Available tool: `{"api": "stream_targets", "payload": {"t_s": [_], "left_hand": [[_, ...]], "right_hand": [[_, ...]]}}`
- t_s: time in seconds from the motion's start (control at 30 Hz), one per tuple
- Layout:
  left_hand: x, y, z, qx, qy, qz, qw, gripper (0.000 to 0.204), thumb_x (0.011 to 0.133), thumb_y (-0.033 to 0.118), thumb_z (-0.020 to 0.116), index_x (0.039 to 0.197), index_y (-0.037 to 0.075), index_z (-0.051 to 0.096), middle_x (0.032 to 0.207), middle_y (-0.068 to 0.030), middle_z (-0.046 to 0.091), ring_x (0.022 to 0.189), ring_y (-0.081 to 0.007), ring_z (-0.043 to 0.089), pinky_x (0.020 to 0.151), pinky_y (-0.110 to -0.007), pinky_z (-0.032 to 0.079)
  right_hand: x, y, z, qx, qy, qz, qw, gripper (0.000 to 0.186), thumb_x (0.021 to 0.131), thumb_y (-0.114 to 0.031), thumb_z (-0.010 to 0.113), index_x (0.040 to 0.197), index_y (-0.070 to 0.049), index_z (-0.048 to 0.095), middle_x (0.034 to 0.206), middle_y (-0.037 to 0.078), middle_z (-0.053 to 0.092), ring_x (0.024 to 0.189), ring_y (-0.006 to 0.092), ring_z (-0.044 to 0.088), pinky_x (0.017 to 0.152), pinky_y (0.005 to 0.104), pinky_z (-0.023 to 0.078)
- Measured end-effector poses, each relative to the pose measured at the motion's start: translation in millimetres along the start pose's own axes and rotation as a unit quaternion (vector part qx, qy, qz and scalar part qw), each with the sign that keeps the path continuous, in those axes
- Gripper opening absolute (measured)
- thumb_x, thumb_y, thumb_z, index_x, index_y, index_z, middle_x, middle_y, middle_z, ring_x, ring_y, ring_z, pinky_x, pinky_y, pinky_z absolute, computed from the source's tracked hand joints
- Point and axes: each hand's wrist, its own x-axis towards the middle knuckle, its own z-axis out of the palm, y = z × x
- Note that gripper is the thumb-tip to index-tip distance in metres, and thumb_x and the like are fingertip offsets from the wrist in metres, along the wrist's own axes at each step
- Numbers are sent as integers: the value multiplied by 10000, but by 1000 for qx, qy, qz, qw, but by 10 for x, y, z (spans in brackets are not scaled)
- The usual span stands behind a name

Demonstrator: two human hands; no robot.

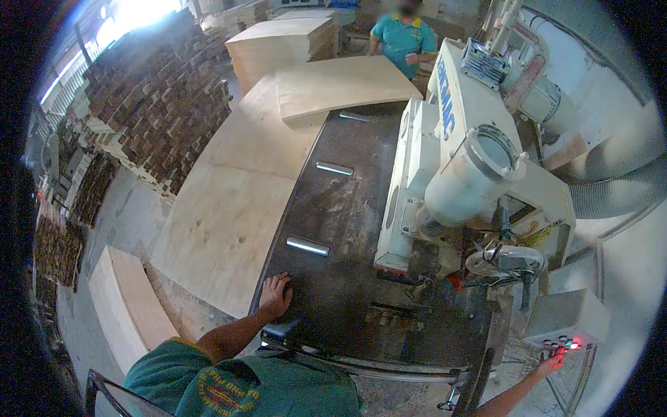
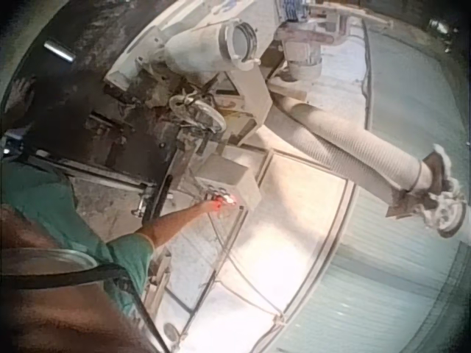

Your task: The person picks up wooden boards from a stack by hand and feeds them into a cutting machine, operating the machine's control buttons to process each board.

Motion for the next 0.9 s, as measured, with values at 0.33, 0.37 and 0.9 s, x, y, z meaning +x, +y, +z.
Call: {"api": "stream_targets", "payload": {"t_s": [0.33,0.37,0.9], "left_hand": [[15,6,56,26,16,26,999,358,844,174,604,1177,59,541,1272,-141,534,1127,-369,492,964,-493,367],[25,31,98,17,1,49,999,358,844,174,604,1177,59,541,1272,-141,534,1127,-369,492,964,-493,367],[-88,116,337,42,-7,44,998,324,861,131,563,1165,25,526,1271,-180,509,1155,-393,465,1003,-502,350]], "right_hand": [[-210,-31,43,24,-82,-11,996,545,946,-479,525,1298,-65,565,1322,108,563,1180,263,560,903,454,499],[-189,-112,55,7,-54,66,996,596,951,-518,494,1394,-124,436,1367,104,527,1217,289,531,910,494,485],[-2657,298,131,-231,-91,-80,965,234,969,-149,539,1151,-1,539,1141,191,575,1089,298,534,936,397,418]]}}
